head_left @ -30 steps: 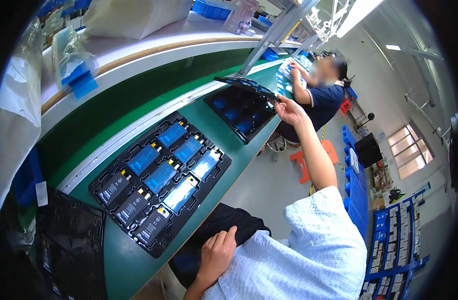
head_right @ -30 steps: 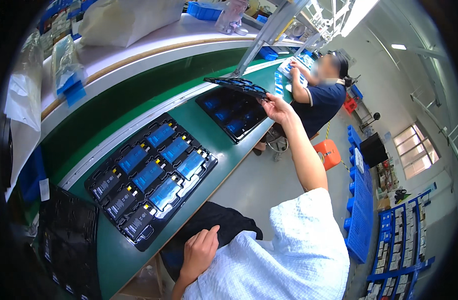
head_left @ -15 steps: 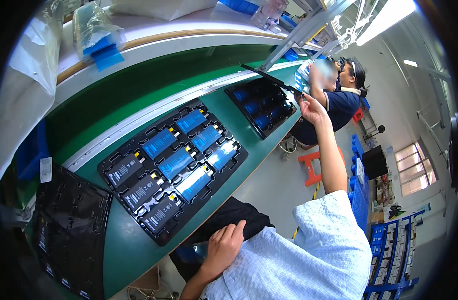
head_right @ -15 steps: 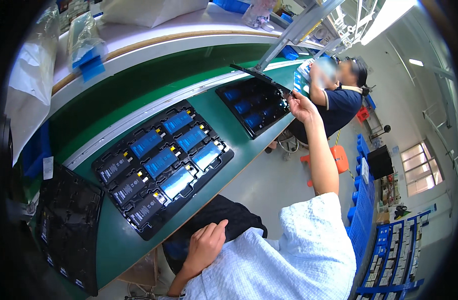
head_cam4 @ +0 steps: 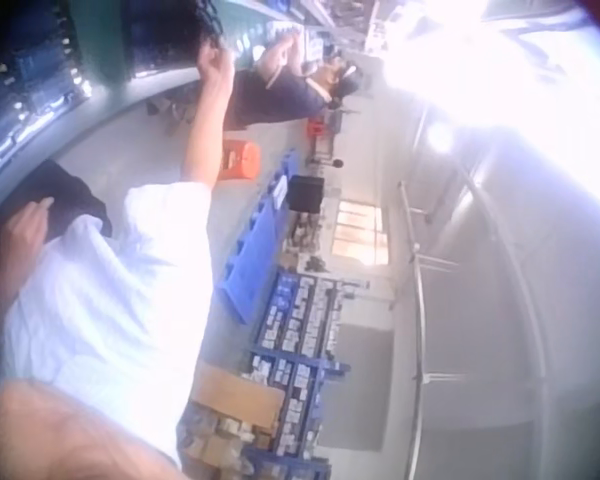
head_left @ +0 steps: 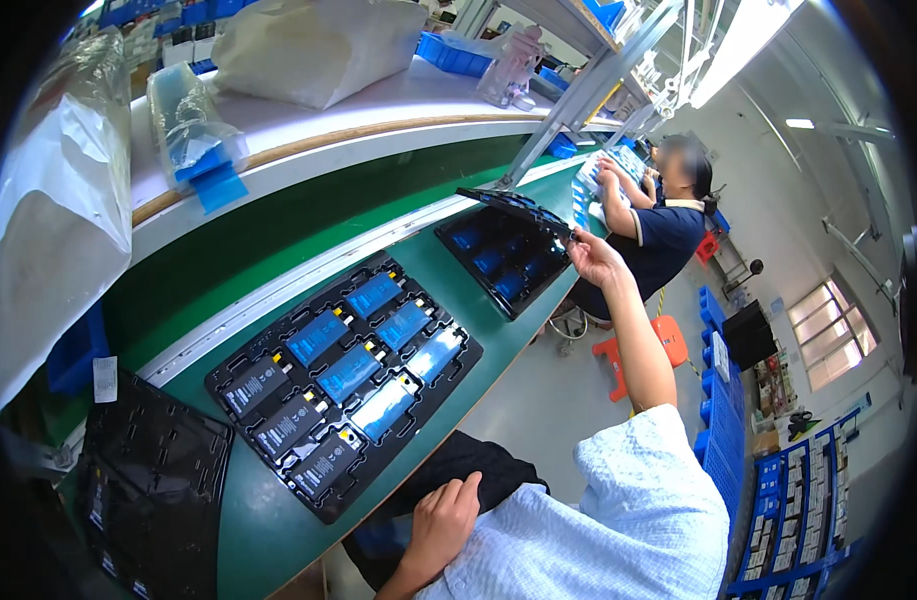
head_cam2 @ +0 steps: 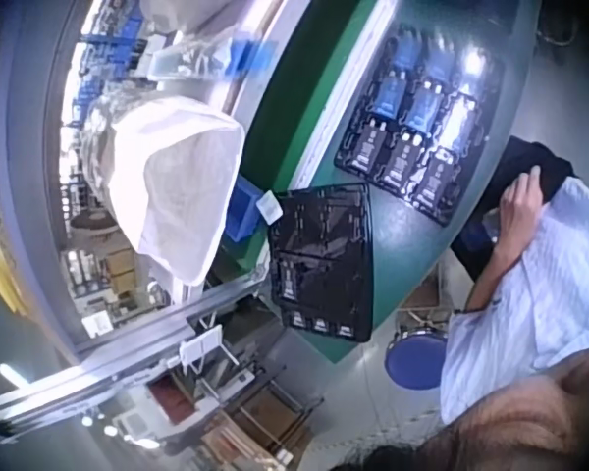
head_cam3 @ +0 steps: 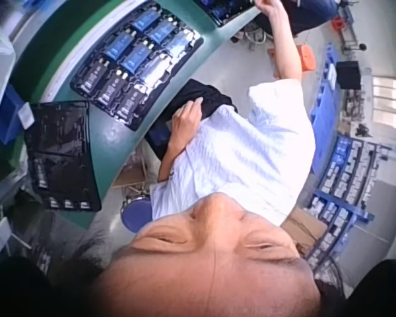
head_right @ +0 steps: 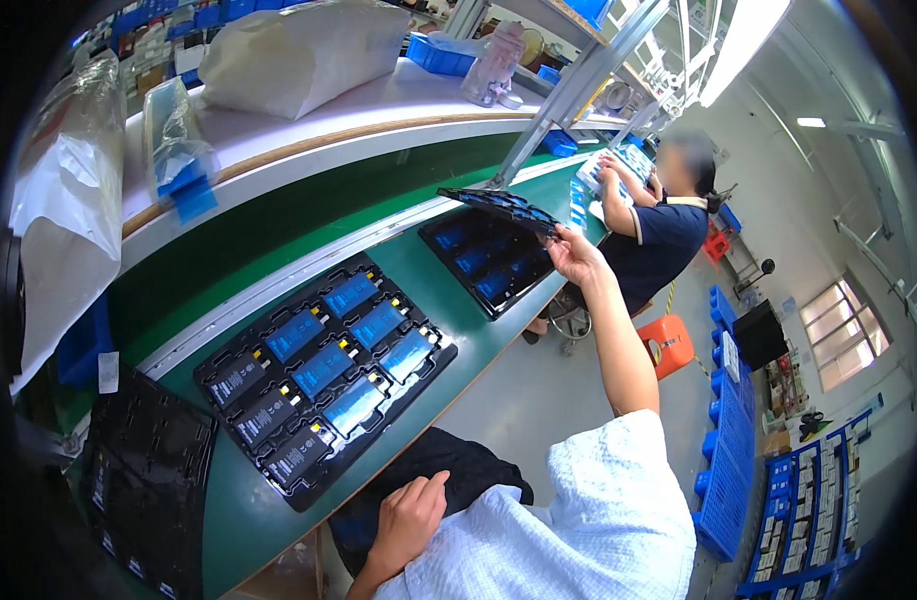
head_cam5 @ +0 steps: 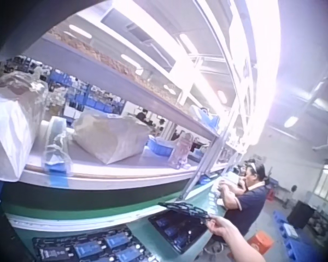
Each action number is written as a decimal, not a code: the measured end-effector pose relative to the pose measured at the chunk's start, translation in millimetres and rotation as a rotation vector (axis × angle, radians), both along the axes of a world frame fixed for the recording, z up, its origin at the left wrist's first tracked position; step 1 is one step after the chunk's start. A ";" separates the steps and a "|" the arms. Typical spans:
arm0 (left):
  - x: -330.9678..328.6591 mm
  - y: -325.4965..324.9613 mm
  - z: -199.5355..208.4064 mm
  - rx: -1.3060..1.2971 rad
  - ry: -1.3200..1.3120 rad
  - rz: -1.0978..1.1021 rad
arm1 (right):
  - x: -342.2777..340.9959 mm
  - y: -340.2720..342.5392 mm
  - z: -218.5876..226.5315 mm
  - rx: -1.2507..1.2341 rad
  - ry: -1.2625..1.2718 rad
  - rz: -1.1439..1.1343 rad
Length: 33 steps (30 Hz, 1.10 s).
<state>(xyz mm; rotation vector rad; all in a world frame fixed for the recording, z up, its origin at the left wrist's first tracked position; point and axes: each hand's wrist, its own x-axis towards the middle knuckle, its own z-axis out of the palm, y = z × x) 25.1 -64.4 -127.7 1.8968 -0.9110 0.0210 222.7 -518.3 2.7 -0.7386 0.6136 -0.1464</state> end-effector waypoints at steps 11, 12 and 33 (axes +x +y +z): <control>-3.7 0.0 -1.0 -0.030 -0.007 0.027 | -22.9 19.8 -91.9 -0.171 0.144 0.088; -3.7 0.3 -0.7 -0.043 0.000 0.030 | -25.3 16.5 -105.1 -0.259 0.205 0.053; -4.1 -3.8 -3.5 -0.012 0.032 0.009 | -19.7 19.7 -108.9 -0.394 0.743 0.190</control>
